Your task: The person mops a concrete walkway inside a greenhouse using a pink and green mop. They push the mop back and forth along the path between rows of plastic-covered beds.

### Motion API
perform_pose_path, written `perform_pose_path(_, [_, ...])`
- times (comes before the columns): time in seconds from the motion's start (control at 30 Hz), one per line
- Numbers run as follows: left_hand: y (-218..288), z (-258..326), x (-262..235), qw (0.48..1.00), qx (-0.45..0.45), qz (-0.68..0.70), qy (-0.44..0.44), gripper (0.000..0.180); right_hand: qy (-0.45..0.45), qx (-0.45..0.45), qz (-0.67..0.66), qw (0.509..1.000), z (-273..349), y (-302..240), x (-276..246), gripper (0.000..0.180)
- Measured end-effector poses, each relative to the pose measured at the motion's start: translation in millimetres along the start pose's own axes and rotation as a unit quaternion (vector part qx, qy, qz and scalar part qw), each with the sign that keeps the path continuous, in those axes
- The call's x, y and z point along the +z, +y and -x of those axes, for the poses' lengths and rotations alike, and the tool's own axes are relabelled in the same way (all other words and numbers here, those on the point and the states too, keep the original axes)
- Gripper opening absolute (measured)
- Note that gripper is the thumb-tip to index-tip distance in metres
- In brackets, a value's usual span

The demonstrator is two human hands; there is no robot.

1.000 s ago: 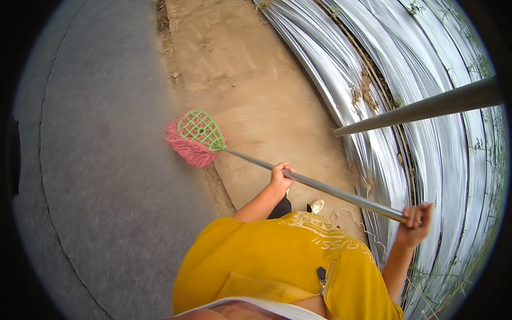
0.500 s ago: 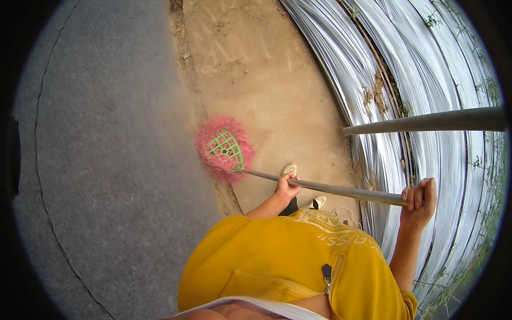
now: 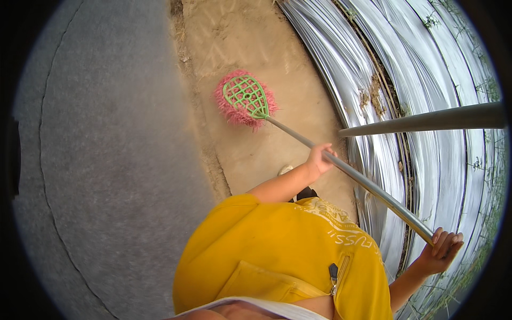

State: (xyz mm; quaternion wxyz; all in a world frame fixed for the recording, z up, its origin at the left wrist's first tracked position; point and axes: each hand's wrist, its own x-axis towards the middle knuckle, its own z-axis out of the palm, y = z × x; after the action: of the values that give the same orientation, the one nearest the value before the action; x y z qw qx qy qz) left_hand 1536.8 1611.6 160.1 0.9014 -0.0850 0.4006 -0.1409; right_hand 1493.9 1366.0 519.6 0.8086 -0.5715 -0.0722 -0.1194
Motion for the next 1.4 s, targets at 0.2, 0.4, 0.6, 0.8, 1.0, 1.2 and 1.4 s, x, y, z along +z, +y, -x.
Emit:
perform_pose_path(0.2, [-28, -32, 35, 0.998, -0.039, -0.037, 0.038, 0.020, 0.055, -0.055, 0.033, 0.996, 16, -5, -21, 0.024])
perform_pose_path(0.4, [-25, -68, 69, 0.997, -0.068, -0.028, 0.027, 0.018, 0.085, -0.069, 0.090, 0.990, -14, -2, 22, 0.023])
perform_pose_path(0.6, [100, -63, 19, 0.997, -0.023, -0.025, 0.072, 0.021, 0.147, 0.002, 0.129, 0.981, -62, 92, 112, 0.026])
perform_pose_path(0.8, [289, 2, -6, 0.985, 0.150, 0.028, 0.087, 0.024, 0.012, 0.184, 0.023, 0.983, -99, 201, 217, 0.027])
perform_pose_path(1.0, [301, 13, 95, 0.986, 0.151, 0.060, 0.030, 0.019, -0.114, 0.075, -0.017, 0.990, -143, 158, 241, 0.030])
perform_pose_path(1.2, [246, 3, 204, 0.994, 0.009, 0.085, -0.070, 0.017, -0.167, -0.042, 0.005, 0.985, -174, 63, 268, 0.029])
perform_pose_path(1.4, [285, -26, 176, 0.997, 0.051, 0.040, 0.038, 0.016, 0.016, -0.002, 0.045, 0.999, -173, 129, 305, 0.029])
